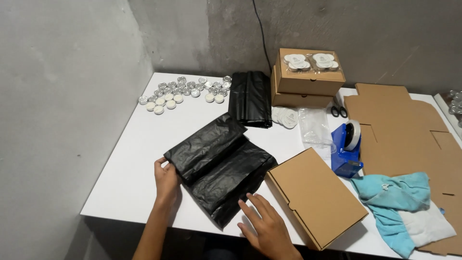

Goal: Folding a cardboard box, filling it with candle packs, and placing it into a plastic shipping bag.

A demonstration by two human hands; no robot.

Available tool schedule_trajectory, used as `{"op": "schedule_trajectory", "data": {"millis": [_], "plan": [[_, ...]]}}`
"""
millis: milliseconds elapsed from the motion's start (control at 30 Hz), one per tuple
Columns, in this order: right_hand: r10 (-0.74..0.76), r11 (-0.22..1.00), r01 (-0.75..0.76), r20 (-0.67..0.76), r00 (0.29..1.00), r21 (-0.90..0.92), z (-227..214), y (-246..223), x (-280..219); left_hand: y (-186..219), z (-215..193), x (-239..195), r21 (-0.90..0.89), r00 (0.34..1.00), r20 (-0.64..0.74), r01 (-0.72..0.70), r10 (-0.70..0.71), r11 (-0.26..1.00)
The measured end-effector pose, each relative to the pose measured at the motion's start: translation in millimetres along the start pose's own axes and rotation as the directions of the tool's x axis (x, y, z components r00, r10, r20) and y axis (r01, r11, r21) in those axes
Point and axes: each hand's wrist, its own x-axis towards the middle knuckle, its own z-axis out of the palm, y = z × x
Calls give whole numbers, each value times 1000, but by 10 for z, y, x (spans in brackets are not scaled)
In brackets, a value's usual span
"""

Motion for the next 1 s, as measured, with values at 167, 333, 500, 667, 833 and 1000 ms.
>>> {"op": "schedule_trajectory", "data": {"millis": [167, 333, 500, 667, 833, 1000], "plan": [[-59, 998, 56, 190, 980, 22, 310, 51, 28, -370, -547, 237, 534, 829, 212, -542, 518, 649], [-22, 999, 16, 228, 973, 28, 353, 84, -2, -358, -677, 434, 453, 34, 814, -662, 580, -597], [-1, 1000, 0, 238, 971, 5, 391, 96, -70, -244, -437, 617, 594, 565, 447, -767, 694, 243], [18, 1000, -18, 246, 969, -4, 405, 62, -91, -125, -343, 1067, 666, 903, -119, -235, 412, 708], [117, 988, -148, 431, 895, 39, 422, 43, -62, -79, -161, 470, 821, 607, 172, -524, 776, 228], [69, 990, -69, 9, 998, 120, -247, 36, 1, -394, -112, -578, 553, 477, 710, -833, 518, 8]]}}
